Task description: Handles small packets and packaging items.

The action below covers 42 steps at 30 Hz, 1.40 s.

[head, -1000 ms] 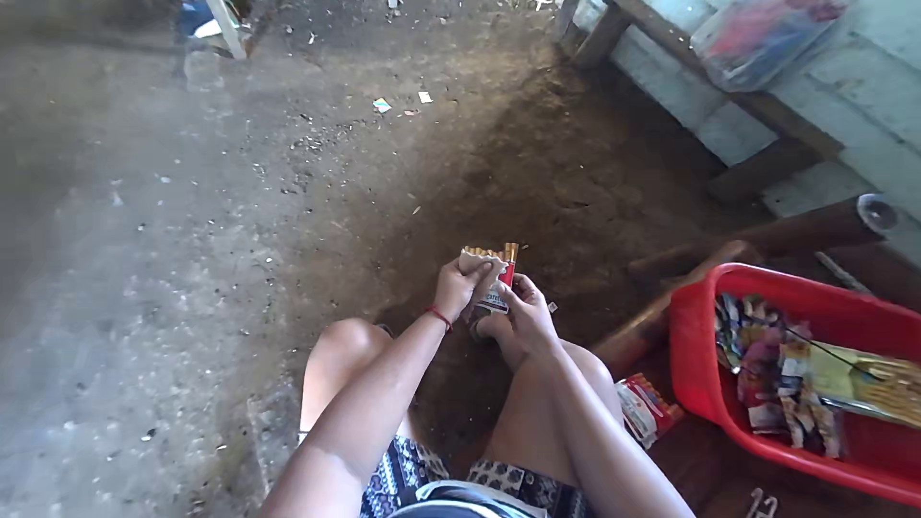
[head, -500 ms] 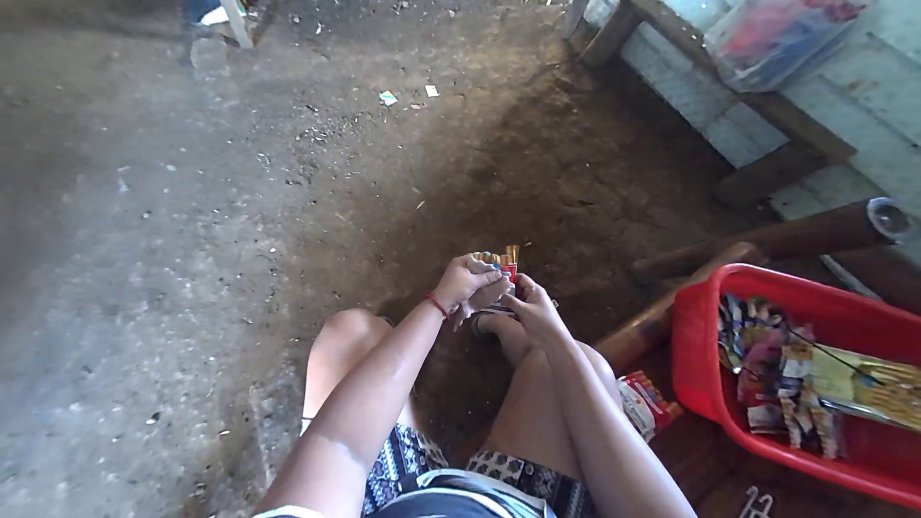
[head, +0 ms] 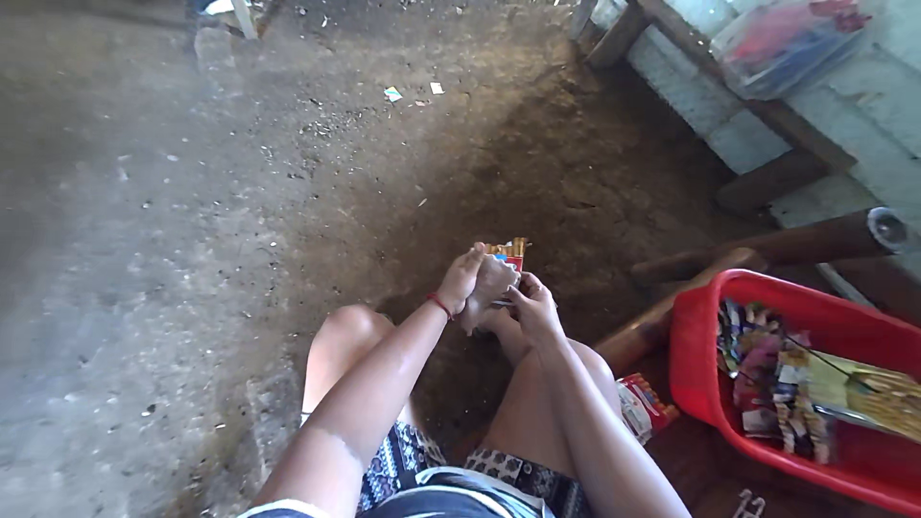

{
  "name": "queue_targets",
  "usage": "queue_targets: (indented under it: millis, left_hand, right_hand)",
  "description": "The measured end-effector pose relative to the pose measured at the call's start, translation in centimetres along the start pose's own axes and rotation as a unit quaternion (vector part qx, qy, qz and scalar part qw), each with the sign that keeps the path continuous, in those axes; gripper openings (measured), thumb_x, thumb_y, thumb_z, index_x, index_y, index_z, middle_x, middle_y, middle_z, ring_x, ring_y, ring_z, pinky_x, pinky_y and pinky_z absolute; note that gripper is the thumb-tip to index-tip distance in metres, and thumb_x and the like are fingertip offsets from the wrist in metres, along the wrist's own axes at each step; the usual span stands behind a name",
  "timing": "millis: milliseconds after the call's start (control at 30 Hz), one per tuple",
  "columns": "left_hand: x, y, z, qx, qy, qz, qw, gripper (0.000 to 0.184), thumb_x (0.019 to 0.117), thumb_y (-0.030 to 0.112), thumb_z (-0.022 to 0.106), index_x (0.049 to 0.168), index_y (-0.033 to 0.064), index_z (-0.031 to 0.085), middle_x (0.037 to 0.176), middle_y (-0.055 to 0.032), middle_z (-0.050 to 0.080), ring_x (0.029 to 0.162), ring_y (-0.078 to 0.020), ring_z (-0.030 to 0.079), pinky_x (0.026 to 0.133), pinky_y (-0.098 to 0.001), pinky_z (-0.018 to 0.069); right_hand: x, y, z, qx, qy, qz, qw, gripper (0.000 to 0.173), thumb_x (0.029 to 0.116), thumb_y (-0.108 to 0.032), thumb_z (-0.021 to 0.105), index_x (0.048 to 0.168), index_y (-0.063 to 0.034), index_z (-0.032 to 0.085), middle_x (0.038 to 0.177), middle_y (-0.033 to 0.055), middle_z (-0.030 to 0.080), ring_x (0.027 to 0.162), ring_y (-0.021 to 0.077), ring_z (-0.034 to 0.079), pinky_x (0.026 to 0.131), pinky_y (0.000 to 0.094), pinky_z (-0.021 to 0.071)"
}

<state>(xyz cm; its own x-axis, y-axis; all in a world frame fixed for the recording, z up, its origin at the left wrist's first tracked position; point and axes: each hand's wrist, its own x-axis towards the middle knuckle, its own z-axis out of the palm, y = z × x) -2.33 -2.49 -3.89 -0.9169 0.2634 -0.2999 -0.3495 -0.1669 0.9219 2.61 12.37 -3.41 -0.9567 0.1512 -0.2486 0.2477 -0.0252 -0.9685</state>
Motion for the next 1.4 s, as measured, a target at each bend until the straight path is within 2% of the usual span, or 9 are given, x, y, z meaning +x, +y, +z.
queue_targets:
  millis: [133,233,500,700,900,967,1100,1300,1400]
  left_hand:
    - [0.1,-0.5,0.5,0.003,-0.080,0.027,0.996,0.034,0.0969,0.002,0.065,0.129,-0.0063,0.056,0.109,-0.0125,0.069,0.096,-0.0109,0.067,0.091,-0.0301,0.0560]
    - [0.7,-0.6,0.5,0.150,-0.004,0.084,0.985,0.026,0.0958,0.014,0.072,0.113,-0.0059,0.067,0.100,-0.0152,0.072,0.092,-0.0171,0.070,0.091,-0.0369,0.0554]
    - [0.5,0.1,0.3,0.288,0.106,0.068,0.949,0.054,0.1118,0.036,0.037,0.093,-0.0048,0.067,0.083,-0.0204,0.065,0.085,-0.0343,0.066,0.080,-0.0537,0.0512]
    - [2.0,-1.1,-0.8,0.166,0.175,-0.013,0.970,0.045,0.1089,0.022,0.049,0.146,-0.0025,0.041,0.132,-0.0293,0.059,0.123,-0.0395,0.059,0.106,-0.0543,0.0446]
    - [-0.9,-1.1,0.3,0.010,-0.012,-0.023,1.000,0.041,0.0958,-0.009,0.056,0.136,-0.0041,0.048,0.112,-0.0103,0.063,0.098,-0.0078,0.062,0.089,-0.0257,0.0536]
    - [-1.1,-0.1,0.5,-0.076,-0.028,-0.090,0.993,0.026,0.1091,0.009,0.041,0.130,0.0000,0.054,0.107,-0.0078,0.065,0.094,-0.0102,0.064,0.084,-0.0281,0.0548]
    - [0.8,1.0,-0.9,0.049,-0.019,-0.119,0.992,0.069,0.1089,0.055,0.023,0.134,0.0027,0.061,0.128,-0.0176,0.064,0.117,-0.0268,0.061,0.099,-0.0458,0.0480]
    - [0.9,0.3,-1.0,0.037,-0.054,-0.024,0.998,0.025,0.0999,0.009,0.064,0.121,-0.0042,0.063,0.102,-0.0115,0.069,0.088,-0.0124,0.067,0.084,-0.0309,0.0566]
    - [1.2,0.0,-0.8,-0.004,0.049,-0.045,0.998,0.029,0.0997,0.009,0.065,0.125,-0.0039,0.059,0.106,-0.0152,0.069,0.091,-0.0176,0.068,0.086,-0.0353,0.0565]
  right_hand:
    - [0.5,0.4,-0.2,0.073,0.051,-0.012,0.996,0.018,0.0952,0.006,0.058,0.113,0.0031,0.056,0.091,0.0064,0.068,0.079,0.0113,0.068,0.073,0.0296,0.0606]
    - [0.3,0.3,0.2,0.068,0.037,0.005,0.997,0.018,0.0966,0.003,0.060,0.113,0.0019,0.055,0.091,0.0063,0.067,0.078,0.0108,0.068,0.072,0.0287,0.0601]
    - [0.3,0.5,0.4,0.064,-0.012,-0.031,0.997,0.021,0.0947,0.003,0.062,0.114,0.0018,0.054,0.094,0.0066,0.069,0.085,0.0105,0.070,0.080,0.0288,0.0603]
    - [0.2,-0.5,-0.2,0.157,0.037,0.000,0.987,0.012,0.1032,0.001,0.049,0.114,-0.0007,0.054,0.096,0.0059,0.068,0.087,0.0117,0.068,0.080,0.0301,0.0588]
    - [0.2,0.2,-0.3,0.179,-0.097,0.062,0.977,0.023,0.1010,-0.002,0.050,0.124,0.0006,0.053,0.102,0.0085,0.071,0.091,0.0159,0.070,0.083,0.0355,0.0604]
    - [0.4,0.3,-0.4,0.160,-0.095,0.061,0.981,0.026,0.1018,-0.001,0.050,0.128,0.0022,0.053,0.105,0.0099,0.070,0.093,0.0166,0.070,0.085,0.0359,0.0600]
    - [0.8,0.1,-0.7,0.082,-0.006,0.036,0.996,0.025,0.1007,0.002,0.055,0.125,0.0066,0.056,0.104,0.0131,0.070,0.092,0.0167,0.071,0.084,0.0347,0.0609]
    - [1.1,-0.1,-1.1,-0.028,0.019,-0.006,0.999,0.021,0.1033,-0.009,0.056,0.117,0.0043,0.063,0.100,0.0096,0.071,0.089,0.0120,0.070,0.083,0.0317,0.0595]
    - [0.6,-0.8,-1.3,-0.083,0.126,-0.058,0.987,0.038,0.1069,-0.011,0.045,0.142,0.0030,0.047,0.135,0.0179,0.058,0.121,0.0182,0.059,0.104,0.0364,0.0488]
